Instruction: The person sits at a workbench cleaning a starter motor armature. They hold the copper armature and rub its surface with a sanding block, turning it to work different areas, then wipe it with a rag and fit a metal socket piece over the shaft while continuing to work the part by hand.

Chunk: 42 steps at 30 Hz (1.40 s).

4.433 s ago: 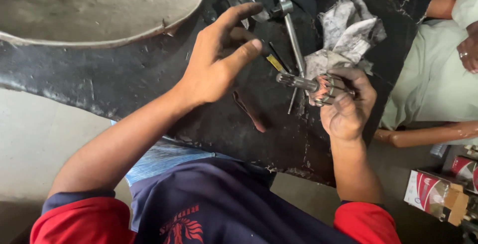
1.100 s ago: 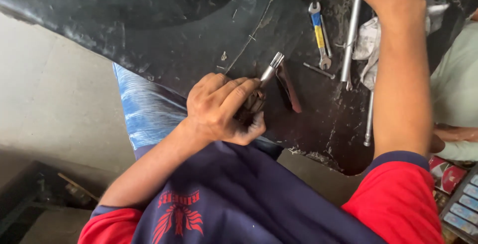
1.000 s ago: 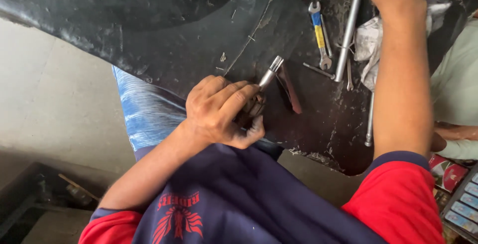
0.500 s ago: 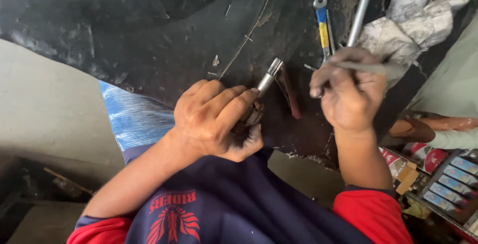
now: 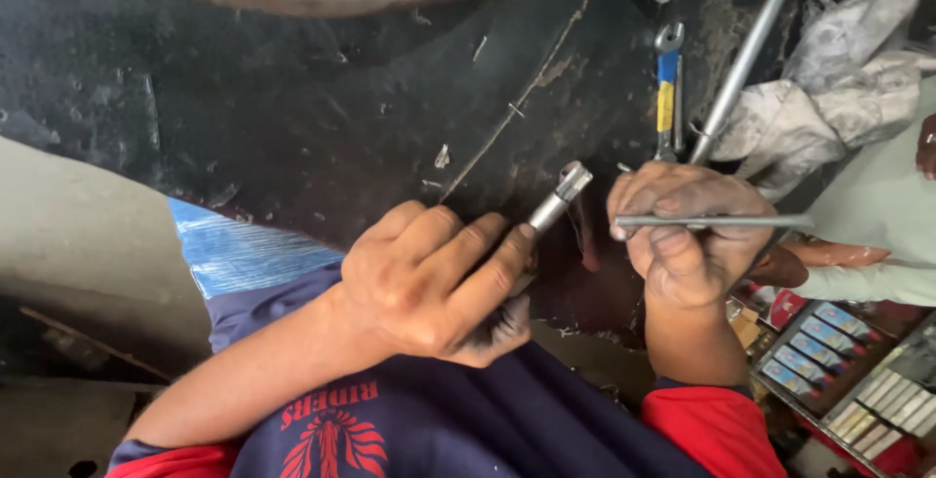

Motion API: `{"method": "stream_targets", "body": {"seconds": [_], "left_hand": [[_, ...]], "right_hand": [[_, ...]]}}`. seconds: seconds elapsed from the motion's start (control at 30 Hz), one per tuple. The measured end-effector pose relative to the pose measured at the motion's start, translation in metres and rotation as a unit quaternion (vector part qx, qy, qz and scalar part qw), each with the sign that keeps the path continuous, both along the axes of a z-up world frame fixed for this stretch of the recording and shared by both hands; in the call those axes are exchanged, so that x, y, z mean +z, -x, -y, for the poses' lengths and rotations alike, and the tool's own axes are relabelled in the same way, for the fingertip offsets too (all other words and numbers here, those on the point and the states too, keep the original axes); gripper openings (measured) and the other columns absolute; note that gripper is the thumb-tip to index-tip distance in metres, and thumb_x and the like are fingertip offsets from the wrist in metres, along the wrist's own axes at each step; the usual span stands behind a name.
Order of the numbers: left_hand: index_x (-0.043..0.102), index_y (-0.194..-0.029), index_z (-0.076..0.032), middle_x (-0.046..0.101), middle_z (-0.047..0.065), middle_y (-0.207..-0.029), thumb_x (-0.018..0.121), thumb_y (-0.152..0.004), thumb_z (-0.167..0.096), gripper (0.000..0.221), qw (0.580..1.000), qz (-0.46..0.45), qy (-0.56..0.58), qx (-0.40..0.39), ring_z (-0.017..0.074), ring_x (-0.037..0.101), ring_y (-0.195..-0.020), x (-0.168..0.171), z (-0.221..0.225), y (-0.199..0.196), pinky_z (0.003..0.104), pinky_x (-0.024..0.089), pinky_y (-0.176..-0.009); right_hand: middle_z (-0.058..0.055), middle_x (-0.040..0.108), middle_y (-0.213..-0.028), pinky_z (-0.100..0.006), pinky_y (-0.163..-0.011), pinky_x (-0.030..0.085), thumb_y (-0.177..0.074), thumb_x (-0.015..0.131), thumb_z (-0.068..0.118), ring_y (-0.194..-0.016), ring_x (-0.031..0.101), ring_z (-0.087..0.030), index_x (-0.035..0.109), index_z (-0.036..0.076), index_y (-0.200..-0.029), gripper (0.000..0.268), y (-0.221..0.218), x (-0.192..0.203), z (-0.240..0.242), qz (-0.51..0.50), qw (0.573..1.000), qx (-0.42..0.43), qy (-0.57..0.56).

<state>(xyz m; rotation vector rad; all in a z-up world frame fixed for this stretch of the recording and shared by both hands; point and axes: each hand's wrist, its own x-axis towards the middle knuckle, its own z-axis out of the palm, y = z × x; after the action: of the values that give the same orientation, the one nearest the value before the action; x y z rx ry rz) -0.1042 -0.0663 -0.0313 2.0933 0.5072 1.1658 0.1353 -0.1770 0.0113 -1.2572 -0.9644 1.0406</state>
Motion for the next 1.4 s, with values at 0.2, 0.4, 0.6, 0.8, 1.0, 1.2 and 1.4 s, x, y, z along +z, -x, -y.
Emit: {"method": "stream_targets", "body": {"seconds": [0.2, 0.4, 0.6, 0.8, 1.0, 1.2, 1.4], "left_hand": [[0.076, -0.111, 0.000, 0.072, 0.015, -0.098, 0.075, -0.085, -0.023, 0.035, 1.000, -0.002, -0.008, -0.020, 0.0200, 0.063, -0.074, -0.004, -0.002, 0.001, 0.031, 0.046, -0.064], [0.076, -0.111, 0.000, 0.072, 0.015, -0.098, 0.074, -0.088, -0.023, 0.032, 1.000, -0.006, -0.007, -0.019, 0.0189, 0.062, -0.073, -0.005, -0.001, 0.001, 0.030, 0.045, -0.063], [0.077, -0.108, -0.001, 0.072, 0.014, -0.097, 0.075, -0.087, -0.020, 0.028, 1.000, -0.014, -0.010, -0.020, 0.0174, 0.061, -0.073, 0.000, -0.009, -0.002, 0.028, 0.044, -0.062], [0.076, -0.098, -0.004, 0.071, 0.010, -0.090, 0.074, -0.081, -0.014, 0.020, 1.000, -0.018, -0.009, 0.002, 0.0126, 0.058, -0.066, 0.005, -0.018, -0.007, 0.024, 0.039, -0.057], [0.076, -0.096, -0.005, 0.072, 0.010, -0.089, 0.073, -0.082, -0.012, 0.017, 0.999, -0.023, -0.023, 0.003, 0.0105, 0.057, -0.065, 0.003, -0.022, -0.008, 0.023, 0.036, -0.056], [0.076, -0.097, -0.004, 0.071, 0.010, -0.089, 0.072, -0.083, -0.013, 0.017, 0.999, -0.023, -0.029, -0.004, 0.0104, 0.057, -0.065, 0.003, -0.023, -0.008, 0.023, 0.036, -0.056], [0.076, -0.097, -0.003, 0.071, 0.010, -0.089, 0.073, -0.083, -0.014, 0.019, 0.999, -0.024, -0.029, -0.006, 0.0108, 0.057, -0.065, 0.004, -0.023, -0.009, 0.023, 0.035, -0.056]], "right_hand": [[-0.015, 0.071, -0.090, -0.033, -0.069, 0.057, -0.097, 0.079, 0.014, -0.078, 0.068, -0.021, 0.070, 0.001, -0.106, 0.018, -0.007, -0.006, 0.005, 0.055, 0.998, -0.028, -0.019], [-0.017, 0.072, -0.094, -0.034, -0.072, 0.060, -0.097, 0.078, 0.015, -0.079, 0.069, -0.022, 0.067, 0.001, -0.101, 0.019, 0.001, -0.003, -0.002, 0.092, 0.995, -0.025, -0.010], [-0.019, 0.072, -0.094, -0.034, -0.068, 0.062, -0.095, 0.077, 0.007, -0.075, 0.069, -0.022, 0.066, 0.001, -0.102, 0.014, -0.003, -0.004, 0.004, 0.112, 0.993, -0.038, 0.011], [-0.020, 0.072, -0.096, -0.038, -0.073, 0.063, -0.092, 0.074, 0.001, -0.081, 0.071, -0.026, 0.066, 0.001, -0.102, 0.012, -0.007, -0.006, 0.000, 0.116, 0.993, -0.021, 0.006], [-0.018, 0.072, -0.085, -0.036, -0.068, 0.058, -0.095, 0.069, 0.005, -0.073, 0.068, -0.023, 0.067, -0.001, -0.118, 0.024, -0.004, 0.009, -0.007, 0.032, 0.999, -0.006, 0.040], [-0.023, 0.068, -0.096, -0.035, -0.058, 0.055, -0.103, 0.061, 0.006, -0.066, 0.070, -0.022, 0.031, 0.008, -0.159, 0.063, -0.044, 0.008, -0.004, 0.024, 0.996, 0.091, -0.005], [-0.024, 0.069, -0.102, -0.040, -0.052, 0.057, -0.093, 0.072, 0.020, -0.066, 0.075, -0.031, 0.053, -0.002, -0.142, 0.057, -0.054, 0.009, 0.022, -0.115, 0.972, 0.204, -0.007]]}}
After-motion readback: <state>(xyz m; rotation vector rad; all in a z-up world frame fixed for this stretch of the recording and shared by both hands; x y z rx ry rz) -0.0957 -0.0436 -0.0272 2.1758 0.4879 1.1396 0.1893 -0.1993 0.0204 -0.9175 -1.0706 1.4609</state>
